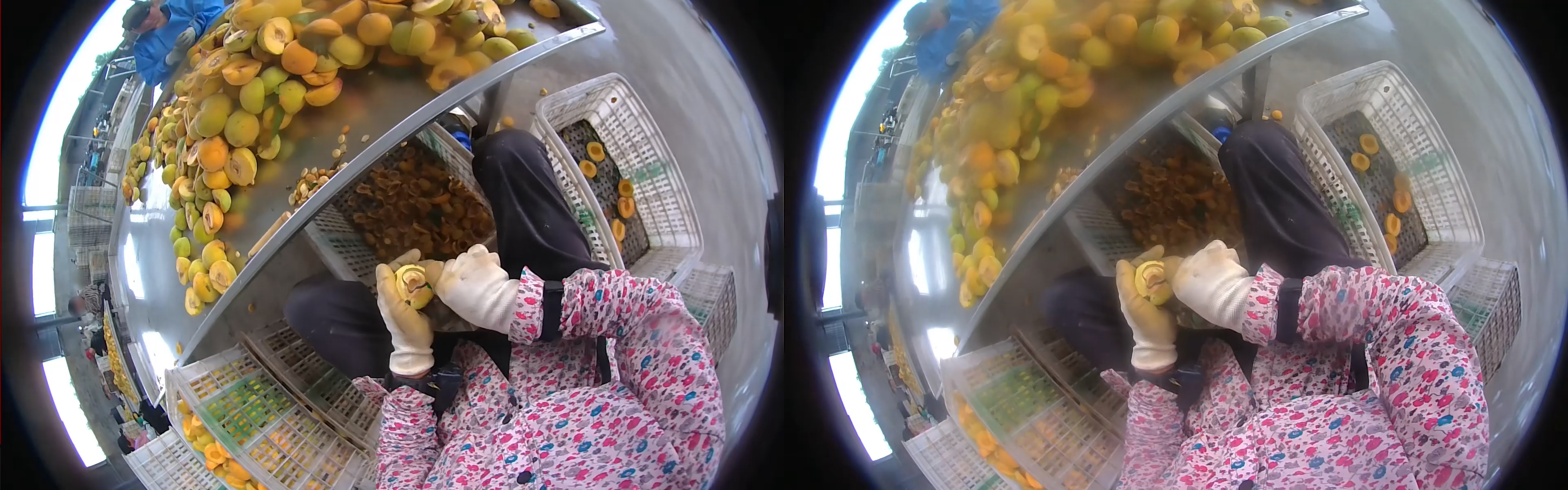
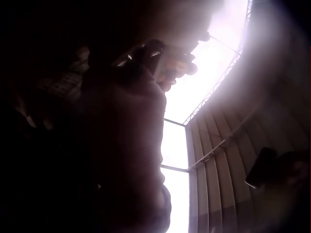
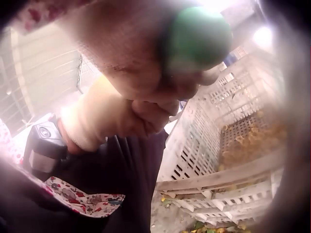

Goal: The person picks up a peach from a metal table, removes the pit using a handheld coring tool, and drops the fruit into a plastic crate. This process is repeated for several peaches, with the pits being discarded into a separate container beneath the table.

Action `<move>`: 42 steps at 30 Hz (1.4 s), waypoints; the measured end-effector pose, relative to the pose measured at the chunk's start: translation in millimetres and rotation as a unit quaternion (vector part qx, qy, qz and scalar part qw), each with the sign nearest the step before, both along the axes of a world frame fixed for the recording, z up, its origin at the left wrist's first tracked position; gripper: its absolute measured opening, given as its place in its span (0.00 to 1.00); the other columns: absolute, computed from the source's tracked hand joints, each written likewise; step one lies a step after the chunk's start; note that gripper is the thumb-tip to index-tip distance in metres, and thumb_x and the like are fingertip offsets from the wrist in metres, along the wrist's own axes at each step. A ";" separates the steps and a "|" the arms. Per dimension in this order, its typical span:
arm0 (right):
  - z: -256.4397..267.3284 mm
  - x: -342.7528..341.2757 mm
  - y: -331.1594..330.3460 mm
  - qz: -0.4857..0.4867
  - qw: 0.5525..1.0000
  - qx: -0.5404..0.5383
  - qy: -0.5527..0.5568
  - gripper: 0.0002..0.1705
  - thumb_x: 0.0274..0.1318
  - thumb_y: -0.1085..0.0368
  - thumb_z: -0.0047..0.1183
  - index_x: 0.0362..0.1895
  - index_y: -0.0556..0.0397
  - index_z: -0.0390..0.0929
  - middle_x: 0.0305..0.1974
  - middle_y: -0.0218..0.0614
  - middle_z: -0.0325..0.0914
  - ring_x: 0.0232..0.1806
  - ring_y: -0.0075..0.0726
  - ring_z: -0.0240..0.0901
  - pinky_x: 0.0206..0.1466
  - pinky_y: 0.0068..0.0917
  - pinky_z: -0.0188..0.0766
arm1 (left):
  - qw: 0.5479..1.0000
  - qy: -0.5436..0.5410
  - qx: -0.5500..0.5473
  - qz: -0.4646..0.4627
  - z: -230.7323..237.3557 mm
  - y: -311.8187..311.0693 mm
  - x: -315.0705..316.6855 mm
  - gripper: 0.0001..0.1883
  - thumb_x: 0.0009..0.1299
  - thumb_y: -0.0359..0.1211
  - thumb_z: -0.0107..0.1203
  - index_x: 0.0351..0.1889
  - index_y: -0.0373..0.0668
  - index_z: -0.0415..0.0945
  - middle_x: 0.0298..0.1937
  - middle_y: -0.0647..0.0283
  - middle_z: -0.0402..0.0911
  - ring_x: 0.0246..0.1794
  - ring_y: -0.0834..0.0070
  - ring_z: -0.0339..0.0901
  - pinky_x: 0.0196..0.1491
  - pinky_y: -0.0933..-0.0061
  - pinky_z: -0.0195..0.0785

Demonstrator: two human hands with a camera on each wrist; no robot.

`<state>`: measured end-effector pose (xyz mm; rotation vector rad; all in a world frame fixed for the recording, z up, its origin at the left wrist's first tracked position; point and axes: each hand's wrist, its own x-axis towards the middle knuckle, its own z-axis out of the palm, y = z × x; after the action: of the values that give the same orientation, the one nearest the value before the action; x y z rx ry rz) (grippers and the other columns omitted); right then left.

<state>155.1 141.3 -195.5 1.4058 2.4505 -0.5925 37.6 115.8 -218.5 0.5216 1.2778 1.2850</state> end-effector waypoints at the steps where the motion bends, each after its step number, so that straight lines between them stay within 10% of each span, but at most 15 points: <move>1: -3.1 0.1 -1.3 -0.004 1.000 -0.004 -0.001 0.18 0.43 0.55 0.65 0.36 0.53 0.81 0.32 0.34 0.82 0.36 0.40 0.80 0.39 0.33 0.73 | 1.000 -0.001 -0.004 -0.004 -0.7 -0.7 0.1 0.29 0.78 0.49 0.31 0.48 0.30 0.72 0.40 0.55 0.79 0.41 0.71 0.75 0.49 0.73 0.68; 10: 1.5 -3.8 2.3 -0.071 0.983 -0.169 -0.025 0.21 0.45 0.47 0.63 0.34 0.51 0.83 0.28 0.32 0.82 0.33 0.33 0.81 0.37 0.30 0.77 | 0.996 0.056 -0.038 -0.056 -11.4 0.9 -6.2 0.28 0.77 0.47 0.33 0.43 0.30 0.75 0.33 0.56 0.81 0.34 0.72 0.77 0.44 0.75 0.69; 12: 12.5 0.2 2.9 -0.048 0.983 -0.177 -0.019 0.20 0.48 0.49 0.61 0.36 0.52 0.82 0.28 0.33 0.81 0.34 0.37 0.81 0.38 0.32 0.77 | 0.975 0.201 0.002 -0.093 -9.0 3.4 -3.7 0.28 0.76 0.46 0.33 0.40 0.30 0.76 0.32 0.55 0.81 0.32 0.72 0.77 0.40 0.76 0.70; 19: 9.9 9.5 -10.2 -0.077 0.967 -0.208 0.122 0.14 0.48 0.63 0.55 0.39 0.57 0.79 0.29 0.45 0.80 0.34 0.45 0.81 0.33 0.36 0.75 | 0.971 0.183 0.068 -0.135 1.8 4.6 -5.3 0.24 0.76 0.43 0.38 0.40 0.30 0.77 0.34 0.54 0.82 0.32 0.73 0.77 0.39 0.76 0.71; 22: 6.3 11.1 -4.2 -0.139 0.900 -0.348 0.224 0.13 0.51 0.62 0.54 0.37 0.60 0.77 0.26 0.43 0.78 0.28 0.41 0.79 0.29 0.32 0.73 | 0.978 0.117 0.125 -0.120 5.5 4.0 -5.0 0.25 0.76 0.45 0.38 0.47 0.29 0.74 0.35 0.51 0.81 0.33 0.71 0.77 0.41 0.75 0.71; 25: 42.0 29.1 3.1 -0.268 0.714 -0.534 0.366 0.10 0.48 0.64 0.54 0.25 0.59 0.74 0.18 0.32 0.72 0.17 0.26 0.68 0.22 0.25 0.66 | 0.991 0.029 0.107 -0.078 1.3 -4.0 -0.9 0.28 0.75 0.48 0.39 0.52 0.29 0.69 0.36 0.50 0.81 0.34 0.70 0.78 0.42 0.74 0.72; 28: 42.3 30.6 -3.9 -0.269 0.671 -0.566 0.397 0.11 0.48 0.63 0.55 0.23 0.59 0.74 0.18 0.33 0.72 0.17 0.27 0.69 0.22 0.26 0.67 | 0.977 0.128 0.140 -0.098 6.5 -11.9 0.6 0.29 0.74 0.50 0.40 0.54 0.28 0.67 0.37 0.50 0.81 0.35 0.70 0.77 0.42 0.74 0.72; 32: 43.3 26.1 -11.0 -0.268 0.711 -0.538 0.364 0.12 0.48 0.61 0.55 0.23 0.58 0.75 0.17 0.34 0.72 0.17 0.28 0.69 0.22 0.26 0.67 | 0.958 0.152 0.205 -0.134 2.8 -11.9 -2.3 0.30 0.74 0.50 0.42 0.52 0.28 0.68 0.37 0.50 0.80 0.35 0.70 0.77 0.41 0.73 0.72; 34: 43.1 21.4 -13.5 -0.192 0.868 -0.370 0.268 0.14 0.49 0.59 0.54 0.21 0.57 0.74 0.18 0.34 0.72 0.18 0.28 0.70 0.23 0.26 0.67 | 0.972 0.091 0.132 -0.169 8.3 -12.9 -4.1 0.29 0.73 0.49 0.44 0.50 0.27 0.70 0.37 0.50 0.80 0.34 0.70 0.77 0.41 0.73 0.72; 36: 47.2 34.2 -6.6 -0.214 0.835 -0.437 0.258 0.14 0.50 0.59 0.53 0.20 0.55 0.74 0.18 0.33 0.72 0.19 0.27 0.70 0.25 0.24 0.67 | 0.976 0.045 0.113 -0.180 11.3 -11.4 -6.3 0.28 0.73 0.49 0.45 0.49 0.27 0.70 0.36 0.50 0.80 0.34 0.70 0.77 0.41 0.73 0.72; 39: 42.8 53.0 -0.8 -0.196 0.598 -0.640 0.441 0.12 0.53 0.64 0.54 0.22 0.58 0.75 0.17 0.31 0.71 0.17 0.25 0.68 0.21 0.22 0.63 | 0.977 -0.007 0.111 -0.184 13.4 -8.9 -2.6 0.28 0.73 0.48 0.45 0.49 0.27 0.71 0.36 0.49 0.80 0.33 0.70 0.78 0.41 0.73 0.72; 42: 28.8 52.8 -4.6 -0.252 0.485 -0.687 0.479 0.11 0.53 0.66 0.52 0.20 0.57 0.73 0.16 0.31 0.70 0.17 0.24 0.67 0.21 0.22 0.62 | 0.972 0.018 0.122 -0.199 9.6 -2.7 -0.8 0.28 0.73 0.48 0.45 0.49 0.27 0.71 0.35 0.48 0.80 0.33 0.70 0.78 0.41 0.73 0.72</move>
<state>207.9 136.6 -166.7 0.8551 0.6802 -3.0754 36.8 113.1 -208.9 0.9299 0.9845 1.0988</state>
